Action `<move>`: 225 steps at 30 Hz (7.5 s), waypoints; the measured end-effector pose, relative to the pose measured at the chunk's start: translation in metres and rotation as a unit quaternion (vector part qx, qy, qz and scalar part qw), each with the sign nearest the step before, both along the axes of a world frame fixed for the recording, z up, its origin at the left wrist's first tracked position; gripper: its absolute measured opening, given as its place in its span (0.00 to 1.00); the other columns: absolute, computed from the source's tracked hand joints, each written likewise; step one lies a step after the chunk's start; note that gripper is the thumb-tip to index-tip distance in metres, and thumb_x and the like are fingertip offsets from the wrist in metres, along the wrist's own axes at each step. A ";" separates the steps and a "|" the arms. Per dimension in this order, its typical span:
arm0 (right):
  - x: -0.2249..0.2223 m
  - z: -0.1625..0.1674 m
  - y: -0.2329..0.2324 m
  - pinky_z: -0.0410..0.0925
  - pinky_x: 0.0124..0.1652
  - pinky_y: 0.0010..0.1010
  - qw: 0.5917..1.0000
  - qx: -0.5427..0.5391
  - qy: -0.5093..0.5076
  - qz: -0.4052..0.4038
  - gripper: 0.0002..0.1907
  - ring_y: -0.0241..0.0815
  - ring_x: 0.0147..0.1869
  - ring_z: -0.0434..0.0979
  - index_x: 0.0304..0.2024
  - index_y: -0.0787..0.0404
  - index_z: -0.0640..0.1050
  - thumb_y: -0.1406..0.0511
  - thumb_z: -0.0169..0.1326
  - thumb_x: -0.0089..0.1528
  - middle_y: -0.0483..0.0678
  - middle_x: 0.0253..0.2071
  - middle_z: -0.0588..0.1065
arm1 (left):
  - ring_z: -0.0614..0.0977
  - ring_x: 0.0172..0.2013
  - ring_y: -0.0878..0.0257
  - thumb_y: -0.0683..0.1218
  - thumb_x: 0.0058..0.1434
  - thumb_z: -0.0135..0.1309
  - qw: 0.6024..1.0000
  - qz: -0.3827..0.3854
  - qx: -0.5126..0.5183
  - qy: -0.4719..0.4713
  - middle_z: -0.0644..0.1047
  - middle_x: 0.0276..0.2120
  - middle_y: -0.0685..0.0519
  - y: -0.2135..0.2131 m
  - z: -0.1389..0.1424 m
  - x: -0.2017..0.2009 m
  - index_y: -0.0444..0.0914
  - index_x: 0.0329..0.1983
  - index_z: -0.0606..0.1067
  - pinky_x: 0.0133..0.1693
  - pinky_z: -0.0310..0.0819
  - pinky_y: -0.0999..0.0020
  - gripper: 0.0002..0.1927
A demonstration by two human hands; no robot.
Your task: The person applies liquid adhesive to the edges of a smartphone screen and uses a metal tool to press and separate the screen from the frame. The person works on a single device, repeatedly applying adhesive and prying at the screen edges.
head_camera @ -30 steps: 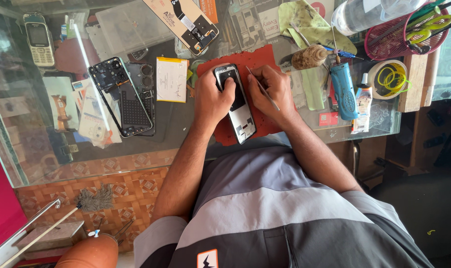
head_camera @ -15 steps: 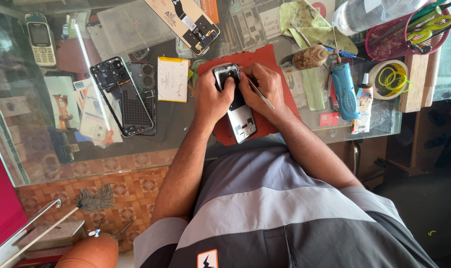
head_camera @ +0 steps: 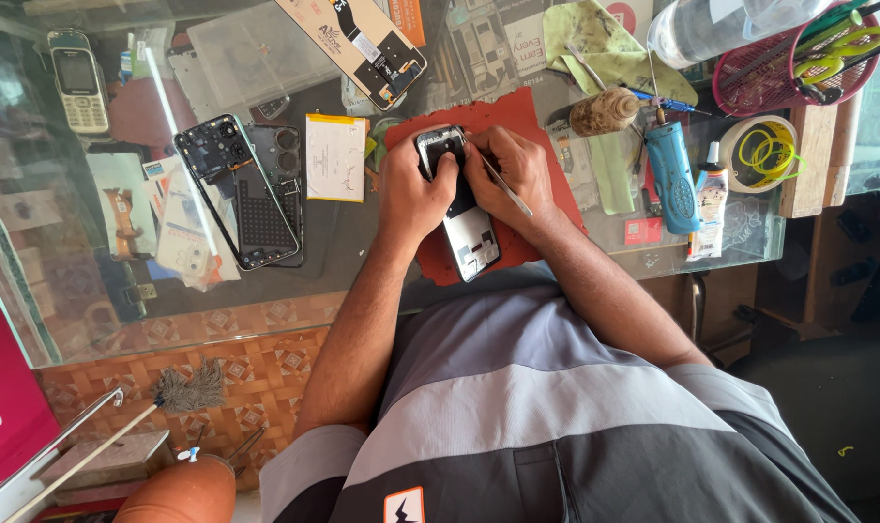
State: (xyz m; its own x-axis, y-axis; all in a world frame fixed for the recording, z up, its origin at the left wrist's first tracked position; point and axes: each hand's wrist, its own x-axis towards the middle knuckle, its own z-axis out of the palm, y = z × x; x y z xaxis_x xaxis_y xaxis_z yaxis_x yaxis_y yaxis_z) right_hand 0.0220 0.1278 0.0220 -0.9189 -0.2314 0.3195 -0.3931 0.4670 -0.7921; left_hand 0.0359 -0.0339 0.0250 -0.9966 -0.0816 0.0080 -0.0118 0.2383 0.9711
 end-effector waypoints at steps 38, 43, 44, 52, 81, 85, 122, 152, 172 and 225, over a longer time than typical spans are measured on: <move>0.010 0.002 -0.009 0.66 0.26 0.42 0.992 0.114 0.037 -0.035 0.06 0.54 0.26 0.76 0.36 0.64 0.73 0.71 0.59 0.63 0.53 0.28 0.75 | 0.88 0.38 0.57 0.38 0.59 0.53 1.000 -0.020 0.008 0.005 0.85 0.37 0.46 -0.002 0.004 0.002 0.30 0.46 0.80 0.43 0.81 0.65 0.13; 0.007 0.004 -0.005 0.70 0.29 0.40 0.998 0.053 0.045 0.002 0.05 0.54 0.31 0.80 0.41 0.64 0.75 0.71 0.59 0.65 0.54 0.33 0.78 | 0.88 0.41 0.56 0.38 0.60 0.52 0.998 -0.029 0.024 0.048 0.85 0.40 0.45 -0.003 0.004 0.003 0.30 0.48 0.79 0.46 0.81 0.64 0.14; 0.006 0.005 -0.005 0.70 0.30 0.39 0.997 0.047 0.054 0.011 0.06 0.54 0.32 0.80 0.41 0.64 0.74 0.71 0.59 0.66 0.54 0.35 0.78 | 0.88 0.40 0.57 0.38 0.60 0.53 0.999 -0.025 0.019 0.028 0.85 0.38 0.45 -0.003 0.004 0.003 0.30 0.47 0.79 0.44 0.81 0.65 0.13; 0.010 0.010 -0.008 0.68 0.30 0.43 0.995 0.093 0.024 -0.030 0.05 0.56 0.31 0.78 0.39 0.64 0.74 0.70 0.59 0.65 0.54 0.32 0.77 | 0.88 0.38 0.56 0.39 0.60 0.54 0.999 -0.024 -0.008 0.022 0.84 0.37 0.45 -0.002 0.004 0.001 0.31 0.46 0.79 0.43 0.81 0.64 0.12; 0.066 0.032 0.034 0.67 0.28 0.44 0.989 0.113 -0.084 0.039 0.06 0.57 0.27 0.76 0.32 0.65 0.74 0.70 0.59 0.60 0.55 0.24 0.74 | 0.87 0.35 0.52 0.40 0.59 0.54 0.999 0.009 -0.048 0.020 0.83 0.33 0.43 0.004 0.001 -0.003 0.30 0.44 0.79 0.40 0.80 0.61 0.12; 0.089 0.041 0.042 0.68 0.27 0.42 0.986 0.100 -0.127 0.039 0.07 0.55 0.26 0.77 0.31 0.64 0.73 0.70 0.59 0.61 0.53 0.25 0.75 | 0.87 0.34 0.53 0.40 0.58 0.53 0.999 0.013 -0.042 0.026 0.83 0.33 0.44 0.004 0.003 -0.003 0.30 0.44 0.79 0.39 0.81 0.62 0.13; 0.007 0.017 0.005 0.66 0.31 0.49 0.995 0.098 -0.010 0.013 0.05 0.63 0.32 0.75 0.37 0.65 0.74 0.69 0.57 0.66 0.58 0.29 0.75 | 0.87 0.35 0.51 0.41 0.58 0.53 0.999 -0.005 -0.049 0.017 0.83 0.32 0.43 0.005 0.003 -0.006 0.31 0.41 0.79 0.40 0.80 0.60 0.11; 0.023 0.032 0.012 0.66 0.29 0.48 0.984 0.157 -0.078 0.027 0.07 0.62 0.28 0.76 0.33 0.64 0.73 0.67 0.57 0.63 0.56 0.24 0.74 | 0.87 0.37 0.50 0.40 0.58 0.54 0.998 0.001 -0.059 0.033 0.83 0.34 0.42 0.004 0.009 -0.003 0.30 0.42 0.79 0.41 0.80 0.61 0.11; 0.088 0.042 0.035 0.67 0.27 0.47 0.981 0.157 -0.096 0.057 0.08 0.60 0.27 0.76 0.33 0.63 0.71 0.68 0.56 0.62 0.55 0.25 0.74 | 0.87 0.33 0.52 0.40 0.59 0.52 0.998 -0.007 -0.058 0.018 0.83 0.31 0.44 0.004 0.011 0.000 0.30 0.42 0.79 0.38 0.80 0.61 0.11; 0.005 0.011 -0.001 0.70 0.29 0.38 0.996 0.079 0.027 0.011 0.04 0.53 0.31 0.81 0.40 0.64 0.78 0.69 0.60 0.66 0.54 0.33 0.79 | 0.87 0.32 0.58 0.40 0.60 0.52 1.000 -0.021 -0.011 -0.005 0.83 0.31 0.47 0.002 0.019 0.001 0.31 0.42 0.79 0.37 0.79 0.64 0.11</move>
State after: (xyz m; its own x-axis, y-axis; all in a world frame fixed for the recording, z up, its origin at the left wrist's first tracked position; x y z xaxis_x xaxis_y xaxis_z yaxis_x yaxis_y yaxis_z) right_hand 0.0268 0.1271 0.0328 -0.8958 -0.3021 0.3260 -0.4440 0.5752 -0.6870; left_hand 0.0367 -0.0319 0.0441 -0.9992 -0.0399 0.0000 -0.0104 0.2594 0.9657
